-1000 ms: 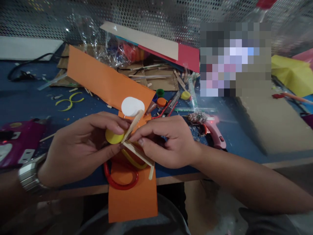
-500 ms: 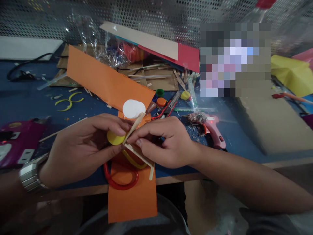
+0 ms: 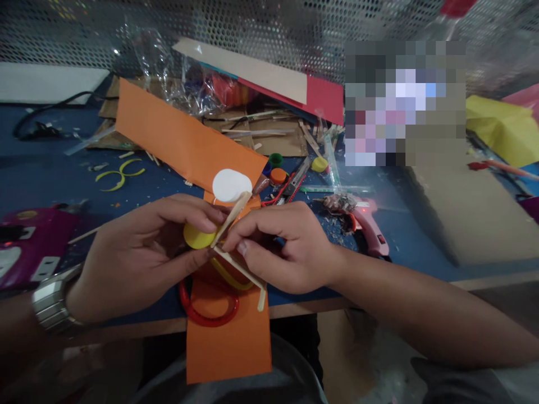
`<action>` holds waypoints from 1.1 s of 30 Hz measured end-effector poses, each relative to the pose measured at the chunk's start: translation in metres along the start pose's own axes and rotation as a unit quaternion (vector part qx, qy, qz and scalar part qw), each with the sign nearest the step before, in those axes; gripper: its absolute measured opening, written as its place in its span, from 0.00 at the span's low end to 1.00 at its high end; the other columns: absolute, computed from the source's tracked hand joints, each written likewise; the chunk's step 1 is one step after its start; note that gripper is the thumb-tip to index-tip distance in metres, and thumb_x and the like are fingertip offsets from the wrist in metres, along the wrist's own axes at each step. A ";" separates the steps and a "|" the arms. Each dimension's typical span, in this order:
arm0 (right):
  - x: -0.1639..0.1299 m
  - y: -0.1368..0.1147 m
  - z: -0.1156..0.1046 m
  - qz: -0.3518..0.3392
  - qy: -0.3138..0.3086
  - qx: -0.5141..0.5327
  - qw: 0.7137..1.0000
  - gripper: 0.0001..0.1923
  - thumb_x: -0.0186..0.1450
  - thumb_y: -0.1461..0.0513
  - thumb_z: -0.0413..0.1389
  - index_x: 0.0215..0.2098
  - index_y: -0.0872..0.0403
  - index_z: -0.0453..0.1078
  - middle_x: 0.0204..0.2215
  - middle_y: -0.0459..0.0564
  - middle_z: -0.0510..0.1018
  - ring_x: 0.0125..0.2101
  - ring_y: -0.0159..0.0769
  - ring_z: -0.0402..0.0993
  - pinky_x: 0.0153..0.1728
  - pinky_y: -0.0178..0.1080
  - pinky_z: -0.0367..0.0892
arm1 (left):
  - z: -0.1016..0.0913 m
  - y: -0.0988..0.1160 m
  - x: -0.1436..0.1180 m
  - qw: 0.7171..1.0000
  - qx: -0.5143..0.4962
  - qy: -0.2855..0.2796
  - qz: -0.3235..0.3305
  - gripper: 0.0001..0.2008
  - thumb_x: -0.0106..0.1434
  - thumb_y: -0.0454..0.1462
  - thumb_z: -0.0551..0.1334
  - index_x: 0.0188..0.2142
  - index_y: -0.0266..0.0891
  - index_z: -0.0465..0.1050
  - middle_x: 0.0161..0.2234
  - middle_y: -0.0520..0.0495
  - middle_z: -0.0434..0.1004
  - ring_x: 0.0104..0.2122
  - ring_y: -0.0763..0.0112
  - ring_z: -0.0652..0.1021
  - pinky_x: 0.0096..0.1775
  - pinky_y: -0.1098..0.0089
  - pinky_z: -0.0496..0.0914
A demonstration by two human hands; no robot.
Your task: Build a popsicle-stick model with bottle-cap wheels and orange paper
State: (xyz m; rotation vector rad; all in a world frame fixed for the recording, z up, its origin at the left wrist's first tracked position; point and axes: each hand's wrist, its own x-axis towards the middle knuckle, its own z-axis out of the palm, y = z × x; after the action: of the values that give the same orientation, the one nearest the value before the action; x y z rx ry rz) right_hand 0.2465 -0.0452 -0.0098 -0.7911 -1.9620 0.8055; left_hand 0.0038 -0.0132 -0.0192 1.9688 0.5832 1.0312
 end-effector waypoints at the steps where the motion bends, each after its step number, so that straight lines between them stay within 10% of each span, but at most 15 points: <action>1: 0.000 0.000 0.000 0.000 0.010 -0.003 1.000 0.07 0.71 0.67 0.58 0.40 0.55 0.80 0.28 0.47 0.86 0.21 0.27 0.77 0.23 0.29 0.68 | 0.000 0.000 0.000 1.000 0.005 -0.002 0.000 0.14 0.68 0.29 0.68 0.49 0.50 0.77 0.49 0.47 0.84 0.50 0.60 0.86 0.51 0.57 0.84; 18: 0.005 -0.003 0.006 0.087 0.032 -0.042 0.995 0.04 0.65 0.66 0.68 0.31 0.54 0.81 0.19 0.42 0.80 0.17 0.24 0.68 0.18 0.27 0.61 | 0.000 0.001 0.001 0.984 0.163 -0.014 0.064 0.15 0.68 0.27 0.67 0.50 0.47 0.77 0.48 0.48 0.87 0.49 0.62 0.86 0.53 0.62 0.80; 33: 0.005 -0.001 0.016 0.256 0.066 0.133 0.955 0.09 0.58 0.62 0.73 0.29 0.58 0.80 0.18 0.41 0.73 0.19 0.25 0.61 0.19 0.29 0.57 | 0.001 -0.001 0.001 0.976 0.200 0.003 0.091 0.14 0.66 0.26 0.68 0.49 0.42 0.78 0.48 0.45 0.87 0.50 0.64 0.86 0.54 0.67 0.79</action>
State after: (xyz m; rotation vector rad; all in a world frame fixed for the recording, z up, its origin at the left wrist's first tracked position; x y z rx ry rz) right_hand 0.2296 -0.0456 -0.0134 -1.1734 -1.5002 1.2539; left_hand 0.0049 -0.0126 -0.0197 2.4086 0.6631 1.0961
